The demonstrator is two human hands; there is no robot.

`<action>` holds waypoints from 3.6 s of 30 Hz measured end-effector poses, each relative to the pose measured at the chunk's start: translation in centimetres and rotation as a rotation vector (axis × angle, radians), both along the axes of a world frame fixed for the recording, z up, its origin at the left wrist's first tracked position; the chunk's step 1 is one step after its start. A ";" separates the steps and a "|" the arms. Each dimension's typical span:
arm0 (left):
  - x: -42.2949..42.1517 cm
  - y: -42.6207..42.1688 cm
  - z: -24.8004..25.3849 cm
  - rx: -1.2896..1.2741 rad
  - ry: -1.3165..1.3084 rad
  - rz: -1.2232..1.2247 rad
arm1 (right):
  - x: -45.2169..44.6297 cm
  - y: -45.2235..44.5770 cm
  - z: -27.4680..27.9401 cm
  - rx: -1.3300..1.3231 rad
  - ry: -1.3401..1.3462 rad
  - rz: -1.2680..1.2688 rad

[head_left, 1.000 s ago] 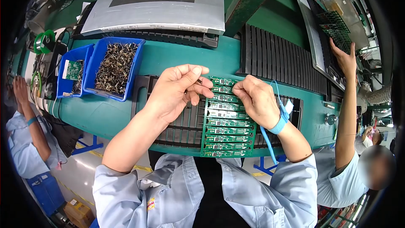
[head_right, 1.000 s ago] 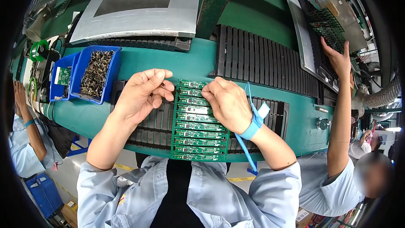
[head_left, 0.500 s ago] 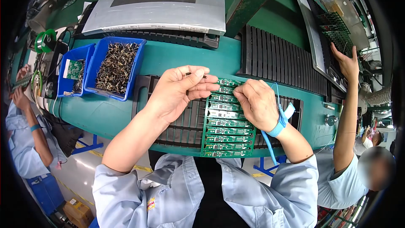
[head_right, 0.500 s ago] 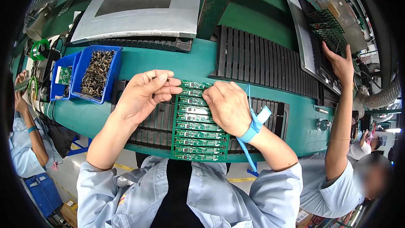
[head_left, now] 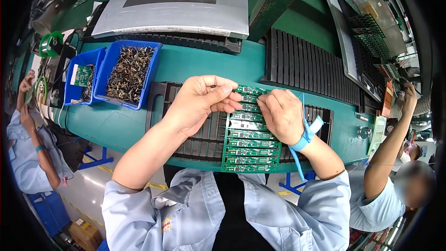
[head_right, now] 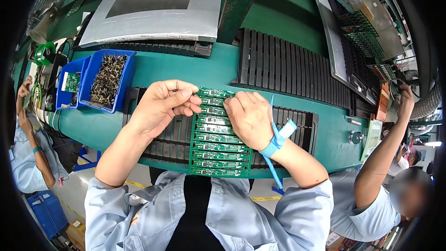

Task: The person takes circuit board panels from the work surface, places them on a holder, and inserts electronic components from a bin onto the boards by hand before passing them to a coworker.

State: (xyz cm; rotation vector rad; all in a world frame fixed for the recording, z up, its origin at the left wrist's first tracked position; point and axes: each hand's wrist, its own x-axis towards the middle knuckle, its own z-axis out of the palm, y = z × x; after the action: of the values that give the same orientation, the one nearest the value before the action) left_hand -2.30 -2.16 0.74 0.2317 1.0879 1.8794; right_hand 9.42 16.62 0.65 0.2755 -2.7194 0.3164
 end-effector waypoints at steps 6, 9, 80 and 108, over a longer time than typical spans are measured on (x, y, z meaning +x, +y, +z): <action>0.0 0.0 -0.1 -0.028 0.063 -0.013 | 0.0 -0.6 1.4 0.389 0.037 0.126; 0.3 0.2 0.2 -0.053 0.111 -0.020 | 0.2 -1.0 3.5 0.398 -0.008 0.072; 0.7 0.8 0.1 -0.555 1.189 -0.025 | 1.0 -0.6 0.8 -0.432 -0.209 -0.060; 6.4 1.2 2.5 -0.278 1.235 0.336 | 1.7 -2.9 3.4 -1.595 -0.350 -0.031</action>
State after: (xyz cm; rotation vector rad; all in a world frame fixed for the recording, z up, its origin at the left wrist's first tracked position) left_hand 4.11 -0.92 3.21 1.2053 2.2831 1.7746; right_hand 11.13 13.72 4.05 -0.3090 -1.8704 2.3712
